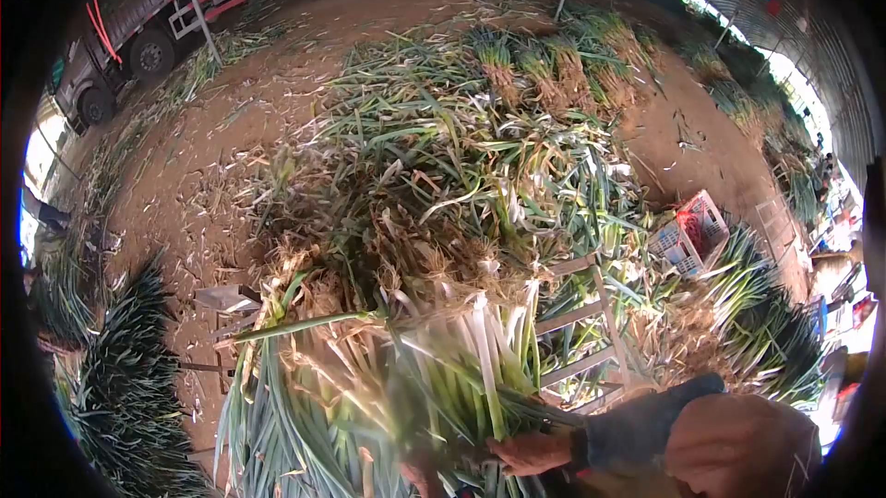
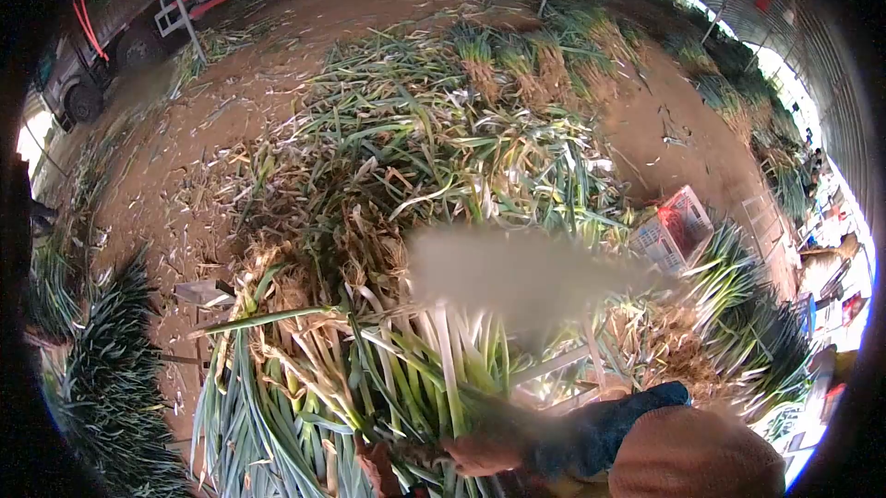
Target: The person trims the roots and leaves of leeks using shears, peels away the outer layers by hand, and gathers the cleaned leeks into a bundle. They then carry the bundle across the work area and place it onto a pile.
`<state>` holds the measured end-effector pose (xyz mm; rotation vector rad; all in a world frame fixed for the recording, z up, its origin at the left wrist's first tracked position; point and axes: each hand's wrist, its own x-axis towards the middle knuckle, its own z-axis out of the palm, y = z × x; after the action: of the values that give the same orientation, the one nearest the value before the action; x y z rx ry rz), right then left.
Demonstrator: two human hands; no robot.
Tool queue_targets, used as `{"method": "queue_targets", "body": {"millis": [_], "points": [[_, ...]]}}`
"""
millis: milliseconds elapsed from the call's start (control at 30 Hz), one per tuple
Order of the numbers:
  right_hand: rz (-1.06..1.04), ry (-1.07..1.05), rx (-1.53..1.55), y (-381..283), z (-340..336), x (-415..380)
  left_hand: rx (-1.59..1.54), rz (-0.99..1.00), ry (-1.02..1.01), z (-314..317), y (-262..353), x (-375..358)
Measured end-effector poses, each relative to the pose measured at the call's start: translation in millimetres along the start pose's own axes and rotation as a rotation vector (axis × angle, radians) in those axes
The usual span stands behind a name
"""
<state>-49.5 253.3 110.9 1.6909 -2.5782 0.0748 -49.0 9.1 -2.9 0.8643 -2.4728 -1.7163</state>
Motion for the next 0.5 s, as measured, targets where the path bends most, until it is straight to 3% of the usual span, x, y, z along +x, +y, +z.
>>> {"method": "queue_targets", "body": {"millis": [33, 67, 200, 233, 300, 333, 367, 433, 500], "points": [[-0.122, -0.086, -0.137, 10, 5, 0, -0.022, -0.032, -0.011, 6, -8, 4], [-0.117, -0.003, -0.129, 13, 9, -1, -0.043, -0.066, -0.019, 10, -16, 7], [0.089, 0.045, 0.333, 1, -18, 2, -0.362, -0.364, -0.162, 2, -4, -8], [0.116, 0.062, 0.436, 1, -26, 6, -0.529, -0.381, -0.130, 0, 28, -15], [0.150, 0.059, 0.551, 8, -29, 19, -0.272, -0.337, -0.095, -2, -24, -17], [0.186, 0.017, 0.569, 16, -23, 28, -0.528, -0.177, -0.083, -5, 9, -26], [0.249, -0.072, 0.565, 20, -17, 38, -0.380, -0.297, -0.179, -12, 15, -23], [0.371, -0.258, 0.537, 31, -7, 58, -0.360, -0.185, -0.234, -12, 5, -24], [0.282, -0.113, 0.334, 41, 4, 71, -0.640, -0.305, -0.156, -2, 7, -27]]}}
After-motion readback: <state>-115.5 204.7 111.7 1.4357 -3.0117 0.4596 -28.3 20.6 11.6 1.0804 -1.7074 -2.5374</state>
